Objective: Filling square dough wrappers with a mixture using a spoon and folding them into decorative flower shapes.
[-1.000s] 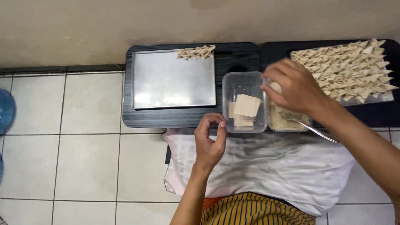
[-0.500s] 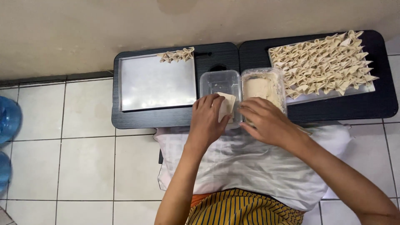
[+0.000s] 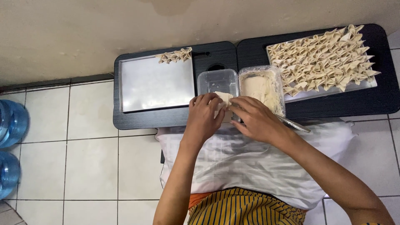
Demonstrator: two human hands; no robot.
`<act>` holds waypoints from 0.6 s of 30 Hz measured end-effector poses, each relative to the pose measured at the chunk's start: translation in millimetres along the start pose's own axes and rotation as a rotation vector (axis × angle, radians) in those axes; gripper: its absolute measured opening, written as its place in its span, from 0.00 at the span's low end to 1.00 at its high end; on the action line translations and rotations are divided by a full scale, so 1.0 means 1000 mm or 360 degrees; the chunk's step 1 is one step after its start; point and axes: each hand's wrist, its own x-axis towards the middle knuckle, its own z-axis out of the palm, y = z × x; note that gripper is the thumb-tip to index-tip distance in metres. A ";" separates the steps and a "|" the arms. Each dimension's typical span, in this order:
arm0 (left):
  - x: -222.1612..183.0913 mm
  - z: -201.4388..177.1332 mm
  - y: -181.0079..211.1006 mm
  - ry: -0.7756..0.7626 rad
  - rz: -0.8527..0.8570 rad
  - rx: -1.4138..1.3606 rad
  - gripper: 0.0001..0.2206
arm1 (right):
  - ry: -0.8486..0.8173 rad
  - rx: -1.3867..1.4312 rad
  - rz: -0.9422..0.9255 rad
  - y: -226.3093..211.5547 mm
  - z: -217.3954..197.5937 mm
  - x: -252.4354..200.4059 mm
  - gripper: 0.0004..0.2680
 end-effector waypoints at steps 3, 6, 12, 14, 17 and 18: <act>-0.001 0.000 0.002 0.0070 0.0054 0.0014 0.06 | -0.0003 0.0039 0.0009 -0.004 -0.002 0.000 0.15; -0.004 0.001 0.007 0.0121 0.0017 -0.0068 0.05 | 0.0026 0.0026 -0.0030 -0.003 0.001 0.001 0.14; -0.005 0.001 0.009 0.0272 -0.0165 -0.0493 0.06 | 0.0030 0.0045 -0.0021 -0.004 0.001 0.003 0.13; -0.005 0.001 0.009 0.0289 -0.0206 -0.0615 0.07 | 0.0035 0.0039 0.0000 -0.005 -0.002 0.003 0.13; -0.006 -0.002 0.011 0.0361 -0.0297 -0.0926 0.09 | 0.0118 0.0035 0.0037 -0.002 0.005 0.004 0.14; -0.007 -0.004 0.013 0.0414 -0.0346 -0.1115 0.09 | 0.0196 0.0036 0.0055 0.000 0.008 0.005 0.14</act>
